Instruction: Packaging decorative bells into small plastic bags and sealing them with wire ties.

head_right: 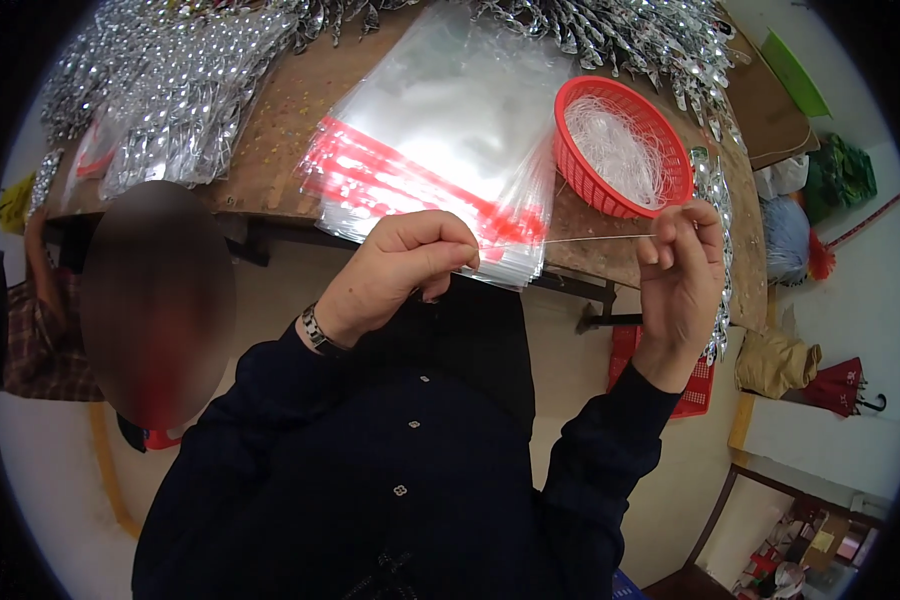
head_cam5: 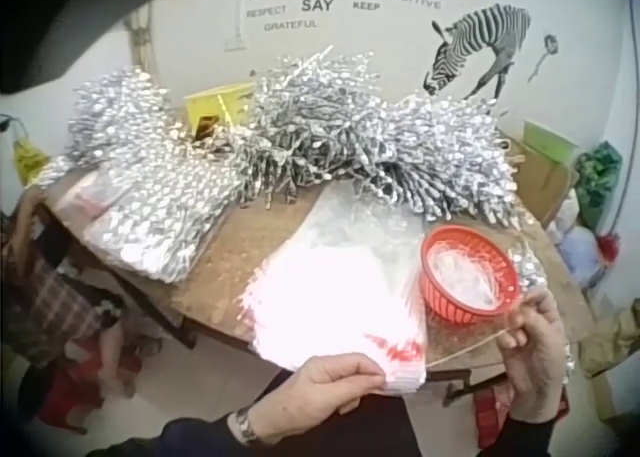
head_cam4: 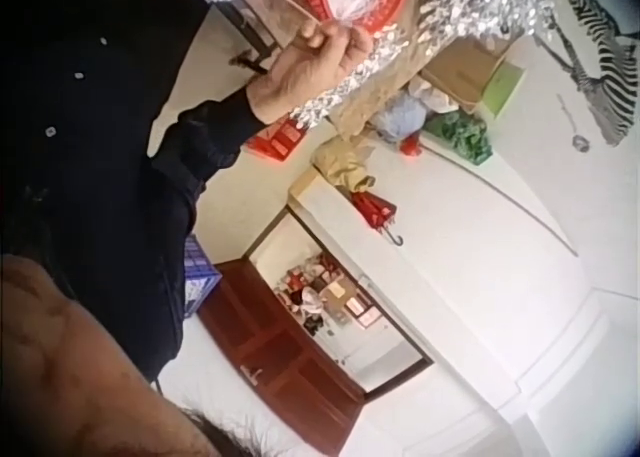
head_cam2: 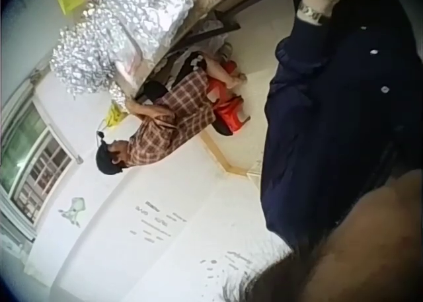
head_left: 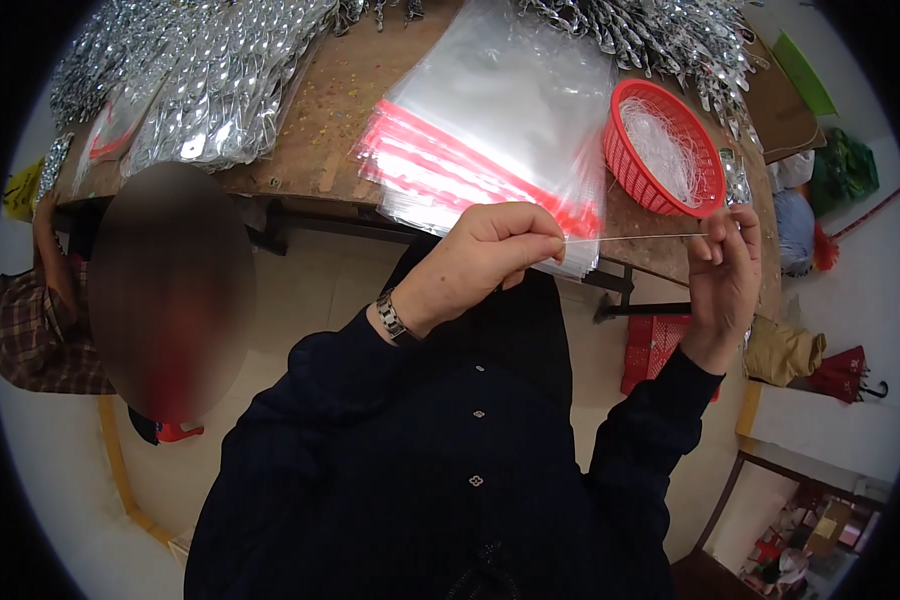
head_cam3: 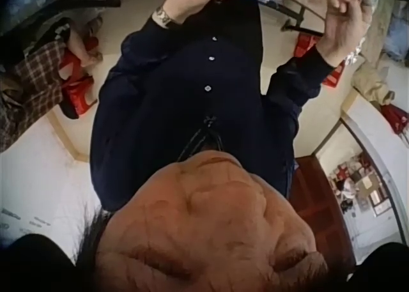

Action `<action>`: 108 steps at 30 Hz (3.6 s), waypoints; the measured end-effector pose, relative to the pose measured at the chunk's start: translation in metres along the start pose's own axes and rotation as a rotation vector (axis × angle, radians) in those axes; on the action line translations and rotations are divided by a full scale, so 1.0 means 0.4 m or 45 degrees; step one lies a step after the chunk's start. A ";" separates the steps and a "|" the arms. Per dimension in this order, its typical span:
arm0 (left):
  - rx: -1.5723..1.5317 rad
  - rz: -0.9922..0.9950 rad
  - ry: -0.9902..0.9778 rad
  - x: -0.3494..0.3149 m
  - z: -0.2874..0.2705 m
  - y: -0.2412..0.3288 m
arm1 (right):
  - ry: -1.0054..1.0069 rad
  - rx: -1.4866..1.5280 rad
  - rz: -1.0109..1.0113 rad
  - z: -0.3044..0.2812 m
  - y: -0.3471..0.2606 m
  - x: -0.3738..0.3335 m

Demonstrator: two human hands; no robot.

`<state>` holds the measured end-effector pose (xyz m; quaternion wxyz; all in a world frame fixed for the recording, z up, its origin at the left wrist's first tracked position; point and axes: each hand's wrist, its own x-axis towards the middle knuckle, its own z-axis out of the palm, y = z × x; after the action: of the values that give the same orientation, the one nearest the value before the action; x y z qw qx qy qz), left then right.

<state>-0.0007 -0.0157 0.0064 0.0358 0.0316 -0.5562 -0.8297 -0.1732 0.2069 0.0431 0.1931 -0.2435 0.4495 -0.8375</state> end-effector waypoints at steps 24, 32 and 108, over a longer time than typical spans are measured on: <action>-0.113 -0.059 -0.152 -0.015 0.046 -0.016 | -0.300 -1.688 -0.536 0.187 0.062 -0.080; -0.104 0.047 -0.291 -0.046 0.049 -0.013 | 0.046 -1.827 -0.681 0.113 0.026 -0.063; 1.101 0.310 0.232 0.150 -0.189 0.146 | 0.274 -2.387 -0.395 -0.132 -0.118 0.120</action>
<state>-0.0522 -0.1130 0.0310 0.1654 0.0509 -0.8457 -0.5048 -0.2475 0.2402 0.0689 -0.2361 -0.2777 0.9154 -0.1707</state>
